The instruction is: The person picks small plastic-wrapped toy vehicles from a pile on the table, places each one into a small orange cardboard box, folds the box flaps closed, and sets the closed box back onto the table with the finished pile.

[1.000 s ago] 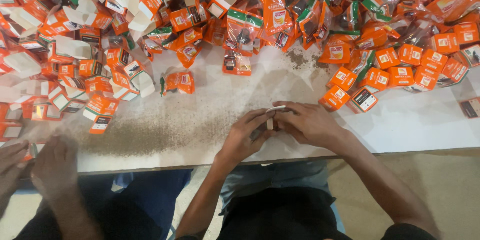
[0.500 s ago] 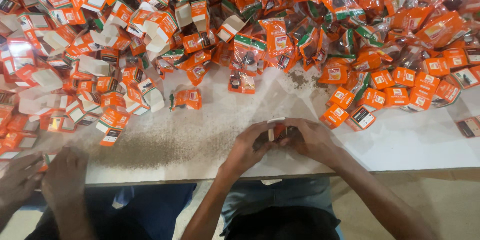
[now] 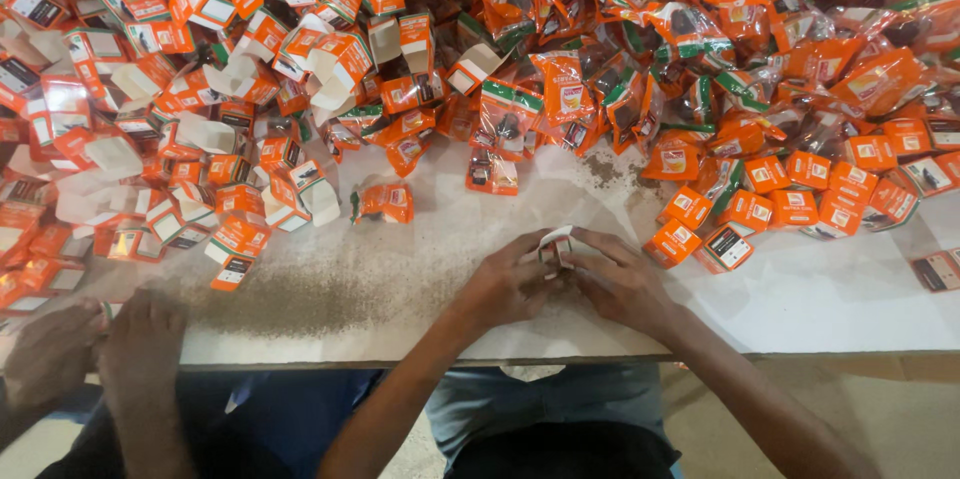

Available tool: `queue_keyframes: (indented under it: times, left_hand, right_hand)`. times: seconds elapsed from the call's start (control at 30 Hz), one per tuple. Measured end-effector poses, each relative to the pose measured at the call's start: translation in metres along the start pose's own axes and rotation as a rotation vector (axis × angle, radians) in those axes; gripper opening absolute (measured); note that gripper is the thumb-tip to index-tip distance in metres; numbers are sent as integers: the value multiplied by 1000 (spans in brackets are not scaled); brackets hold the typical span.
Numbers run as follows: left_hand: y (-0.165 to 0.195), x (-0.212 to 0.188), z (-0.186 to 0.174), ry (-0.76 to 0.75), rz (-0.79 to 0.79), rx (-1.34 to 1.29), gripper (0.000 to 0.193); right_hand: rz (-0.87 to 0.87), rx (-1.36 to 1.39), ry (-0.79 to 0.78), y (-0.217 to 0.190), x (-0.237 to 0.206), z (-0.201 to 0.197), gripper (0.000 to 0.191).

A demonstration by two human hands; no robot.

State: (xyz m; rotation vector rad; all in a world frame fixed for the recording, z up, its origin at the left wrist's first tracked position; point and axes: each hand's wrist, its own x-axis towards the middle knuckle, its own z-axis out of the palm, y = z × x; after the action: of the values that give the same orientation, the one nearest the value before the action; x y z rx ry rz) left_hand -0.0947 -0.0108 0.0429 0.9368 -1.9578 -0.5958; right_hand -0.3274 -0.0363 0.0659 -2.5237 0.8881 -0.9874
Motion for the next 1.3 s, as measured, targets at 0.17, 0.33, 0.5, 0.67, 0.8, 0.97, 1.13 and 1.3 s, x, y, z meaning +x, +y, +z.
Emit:
queue_keyframes:
  times: [0.17, 0.33, 0.5, 0.67, 0.8, 0.97, 1.13, 1.3]
  left_hand:
    - [-16, 5, 8, 23, -50, -216, 26]
    - [-12, 6, 5, 6, -187, -349, 47]
    - [-16, 10, 4, -54, -123, -164, 27]
    - [-17, 7, 6, 46, 144, 0, 22]
    - [-9, 4, -2, 67, 197, -3, 29]
    - [-5, 7, 1, 86, 62, -45, 26]
    - [-7, 5, 1, 58, 57, -25, 23]
    - [0, 2, -6, 26, 56, 35, 24]
  right_hand:
    - [138, 247, 14, 20, -8, 10, 49]
    - [43, 147, -7, 26, -10, 14, 50]
    - [30, 128, -13, 16, -2, 6, 45]
    - [37, 214, -43, 7, 1, 0, 51]
    - [73, 196, -52, 9, -2, 5, 49]
    - [91, 206, 39, 13, -5, 16, 38]
    - [49, 225, 77, 12, -2, 15, 26]
    - [21, 196, -34, 4, 4, 2, 30]
